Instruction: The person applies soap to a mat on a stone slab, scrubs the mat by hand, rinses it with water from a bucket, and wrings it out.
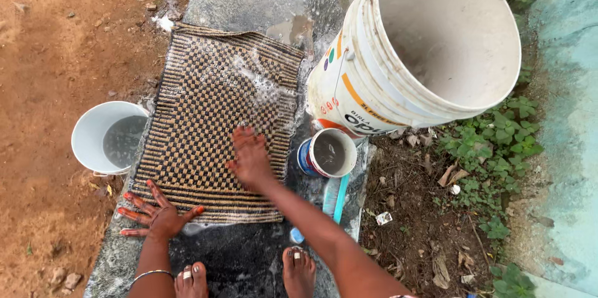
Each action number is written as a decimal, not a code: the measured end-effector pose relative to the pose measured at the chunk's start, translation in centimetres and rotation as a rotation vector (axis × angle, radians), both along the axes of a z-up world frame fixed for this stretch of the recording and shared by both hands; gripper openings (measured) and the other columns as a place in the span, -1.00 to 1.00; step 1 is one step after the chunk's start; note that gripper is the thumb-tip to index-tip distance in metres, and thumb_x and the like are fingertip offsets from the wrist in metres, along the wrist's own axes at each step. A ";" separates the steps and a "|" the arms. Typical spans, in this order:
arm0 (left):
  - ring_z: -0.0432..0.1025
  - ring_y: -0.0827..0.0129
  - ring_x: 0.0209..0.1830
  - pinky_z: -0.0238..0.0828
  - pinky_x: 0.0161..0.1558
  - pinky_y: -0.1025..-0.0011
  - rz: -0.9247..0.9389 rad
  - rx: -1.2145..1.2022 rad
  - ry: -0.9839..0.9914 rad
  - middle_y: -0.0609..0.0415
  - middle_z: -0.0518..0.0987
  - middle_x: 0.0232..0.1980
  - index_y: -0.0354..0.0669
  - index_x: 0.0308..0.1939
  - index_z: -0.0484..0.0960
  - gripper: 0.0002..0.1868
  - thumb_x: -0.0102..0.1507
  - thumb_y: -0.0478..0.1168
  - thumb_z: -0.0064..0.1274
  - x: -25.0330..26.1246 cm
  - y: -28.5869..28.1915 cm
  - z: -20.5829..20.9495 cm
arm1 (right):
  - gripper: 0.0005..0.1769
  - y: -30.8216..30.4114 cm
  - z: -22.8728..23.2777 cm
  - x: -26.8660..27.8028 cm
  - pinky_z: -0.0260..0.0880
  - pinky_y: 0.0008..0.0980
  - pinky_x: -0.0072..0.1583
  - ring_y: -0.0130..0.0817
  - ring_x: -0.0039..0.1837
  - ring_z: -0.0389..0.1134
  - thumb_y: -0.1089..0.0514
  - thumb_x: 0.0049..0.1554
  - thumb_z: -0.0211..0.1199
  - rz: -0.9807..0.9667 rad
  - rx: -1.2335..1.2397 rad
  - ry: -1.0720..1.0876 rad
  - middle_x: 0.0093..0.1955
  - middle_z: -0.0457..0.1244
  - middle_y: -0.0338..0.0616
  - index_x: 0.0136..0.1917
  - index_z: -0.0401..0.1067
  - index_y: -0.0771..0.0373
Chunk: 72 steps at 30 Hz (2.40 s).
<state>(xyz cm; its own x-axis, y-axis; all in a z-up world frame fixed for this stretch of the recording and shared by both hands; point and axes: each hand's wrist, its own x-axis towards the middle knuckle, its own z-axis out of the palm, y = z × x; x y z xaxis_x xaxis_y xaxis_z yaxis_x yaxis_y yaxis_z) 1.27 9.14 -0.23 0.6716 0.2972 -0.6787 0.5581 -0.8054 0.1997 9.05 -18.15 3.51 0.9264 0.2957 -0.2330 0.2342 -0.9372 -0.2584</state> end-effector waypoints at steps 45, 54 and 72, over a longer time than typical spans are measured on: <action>-0.79 -0.48 0.57 -0.73 0.43 -0.38 -0.419 0.001 0.287 -0.53 -0.69 0.58 -0.31 0.46 -0.70 0.64 -0.03 0.76 -0.02 1.2 0.8 -4.4 | -0.36 13.0 1.4 5.8 -0.62 0.16 0.66 -0.38 0.75 -0.43 -0.34 0.35 -0.19 0.625 0.035 -0.130 0.76 -0.32 -0.46 0.65 -0.12 -0.37; -0.59 -0.48 0.59 -0.52 0.47 -0.38 -0.297 -0.027 0.317 -0.54 -0.54 0.62 -0.45 0.52 -0.44 0.60 -0.01 0.74 -0.01 1.4 0.0 -2.4 | -0.20 1.2 0.0 14.3 -0.83 0.48 0.46 -0.04 0.67 -0.75 -0.49 0.33 -0.53 -0.136 0.034 -0.314 0.69 -0.75 -0.18 0.66 -0.57 -0.18; -0.82 -0.50 0.48 -0.72 0.31 -0.50 -0.154 0.036 0.280 -0.49 -0.80 0.56 -0.31 0.46 -0.76 0.80 -0.18 0.62 0.28 3.2 -1.4 0.9 | -0.14 -2.5 -1.0 13.3 -0.76 0.35 0.52 -0.19 0.71 -0.65 -0.56 0.26 -0.51 -0.271 -0.159 -0.139 0.76 -0.56 -0.23 0.71 -0.36 -0.28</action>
<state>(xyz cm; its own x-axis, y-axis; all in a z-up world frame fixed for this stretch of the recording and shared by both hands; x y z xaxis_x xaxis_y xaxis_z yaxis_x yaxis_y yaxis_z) 4.43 7.77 0.66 0.4991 0.2331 -0.8346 0.4581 -0.8885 0.0257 22.37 -20.62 2.47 0.9925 0.0042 -0.1222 -0.0065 -0.9962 -0.0872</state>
